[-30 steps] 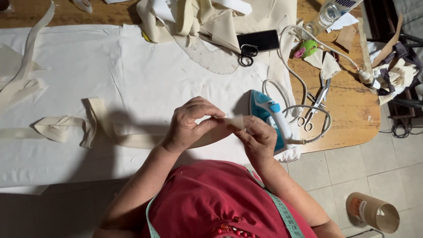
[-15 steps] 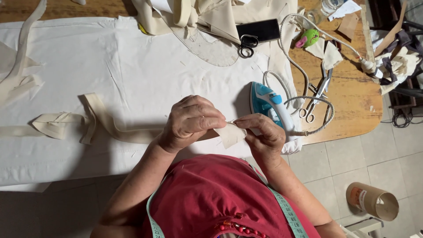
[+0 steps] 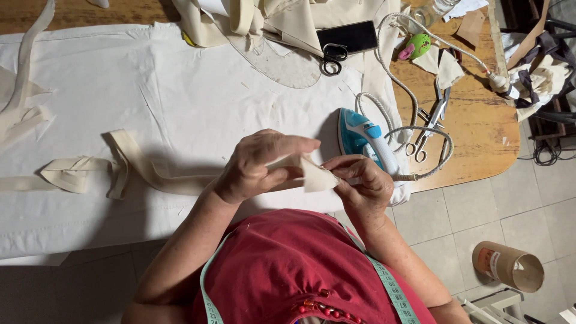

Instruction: The person is folding and ironing long strips of light-colored fabric on a work table in a sewing environment.

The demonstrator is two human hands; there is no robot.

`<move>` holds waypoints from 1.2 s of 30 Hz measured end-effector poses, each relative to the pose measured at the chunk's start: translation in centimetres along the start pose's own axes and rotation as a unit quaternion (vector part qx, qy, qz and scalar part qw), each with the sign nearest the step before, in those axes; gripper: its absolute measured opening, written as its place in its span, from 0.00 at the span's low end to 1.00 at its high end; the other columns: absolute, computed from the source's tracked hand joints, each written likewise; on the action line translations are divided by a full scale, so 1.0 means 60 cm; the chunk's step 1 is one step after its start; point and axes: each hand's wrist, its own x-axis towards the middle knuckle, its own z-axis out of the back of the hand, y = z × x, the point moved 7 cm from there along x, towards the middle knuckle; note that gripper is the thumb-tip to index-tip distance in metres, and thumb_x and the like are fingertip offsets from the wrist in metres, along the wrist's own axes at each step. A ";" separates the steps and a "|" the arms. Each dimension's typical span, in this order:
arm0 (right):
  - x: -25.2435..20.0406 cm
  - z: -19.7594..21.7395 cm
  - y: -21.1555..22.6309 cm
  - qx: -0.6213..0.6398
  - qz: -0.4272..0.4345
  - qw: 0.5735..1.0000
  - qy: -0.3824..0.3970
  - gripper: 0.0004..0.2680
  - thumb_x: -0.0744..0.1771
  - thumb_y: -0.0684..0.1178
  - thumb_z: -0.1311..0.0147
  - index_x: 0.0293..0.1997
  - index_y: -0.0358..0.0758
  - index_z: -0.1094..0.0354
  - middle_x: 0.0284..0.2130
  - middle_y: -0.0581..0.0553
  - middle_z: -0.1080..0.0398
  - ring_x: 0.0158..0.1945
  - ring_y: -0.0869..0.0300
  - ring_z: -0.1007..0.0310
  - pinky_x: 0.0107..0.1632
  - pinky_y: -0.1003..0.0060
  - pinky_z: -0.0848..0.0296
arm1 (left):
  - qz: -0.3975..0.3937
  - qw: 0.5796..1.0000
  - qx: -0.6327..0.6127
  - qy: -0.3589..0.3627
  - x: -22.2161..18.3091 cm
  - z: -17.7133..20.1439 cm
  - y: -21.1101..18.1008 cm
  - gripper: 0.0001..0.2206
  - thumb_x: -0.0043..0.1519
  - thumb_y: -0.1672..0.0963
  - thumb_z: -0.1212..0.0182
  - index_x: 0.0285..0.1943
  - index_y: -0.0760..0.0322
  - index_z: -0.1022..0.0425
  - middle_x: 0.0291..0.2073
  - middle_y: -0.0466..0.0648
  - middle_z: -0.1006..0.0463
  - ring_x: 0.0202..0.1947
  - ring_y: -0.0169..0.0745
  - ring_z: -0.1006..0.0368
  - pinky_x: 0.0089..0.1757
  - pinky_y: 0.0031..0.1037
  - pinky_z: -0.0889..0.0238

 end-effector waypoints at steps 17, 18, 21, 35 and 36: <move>-0.058 0.040 -0.189 0.117 -0.334 0.911 -0.211 0.11 0.56 0.35 0.37 0.23 0.33 0.43 0.16 0.41 0.35 0.21 0.59 0.32 0.29 0.70 0.30 | 0.511 0.824 0.039 0.240 -0.215 0.016 0.230 0.18 0.42 0.49 0.30 0.23 0.68 0.28 0.13 0.52 0.31 0.20 0.43 0.35 0.27 0.30 0.43; -0.069 0.040 -0.206 0.120 -0.359 0.901 -0.212 0.11 0.57 0.35 0.38 0.25 0.34 0.43 0.16 0.42 0.36 0.21 0.59 0.32 0.30 0.70 0.29 | 0.567 0.793 0.041 0.220 -0.250 0.050 0.245 0.14 0.42 0.50 0.31 0.26 0.63 0.25 0.15 0.48 0.28 0.22 0.38 0.34 0.28 0.27 0.43; -0.095 0.024 -0.243 0.100 -0.388 0.889 -0.221 0.11 0.57 0.38 0.38 0.25 0.36 0.44 0.17 0.44 0.35 0.22 0.62 0.32 0.30 0.72 0.29 | 0.597 0.787 0.066 0.137 -0.244 0.145 0.200 0.10 0.44 0.55 0.32 0.28 0.64 0.23 0.16 0.48 0.27 0.24 0.36 0.35 0.29 0.24 0.43; -0.185 -0.059 -0.321 -0.239 -0.553 0.797 -0.037 0.17 0.57 0.57 0.37 0.36 0.32 0.32 0.24 0.36 0.30 0.30 0.49 0.28 0.30 0.57 0.28 | 0.239 0.752 0.592 0.164 -0.334 0.112 0.241 0.11 0.44 0.52 0.37 0.34 0.51 0.31 0.28 0.45 0.32 0.37 0.48 0.35 0.40 0.43 0.46; -0.186 -0.067 -0.314 -0.234 -0.568 0.788 -0.044 0.18 0.57 0.57 0.37 0.38 0.31 0.32 0.26 0.35 0.30 0.33 0.48 0.28 0.32 0.57 0.28 | 0.132 0.786 0.579 0.174 -0.318 0.062 0.229 0.08 0.47 0.56 0.37 0.34 0.58 0.30 0.29 0.54 0.31 0.38 0.54 0.35 0.41 0.47 0.47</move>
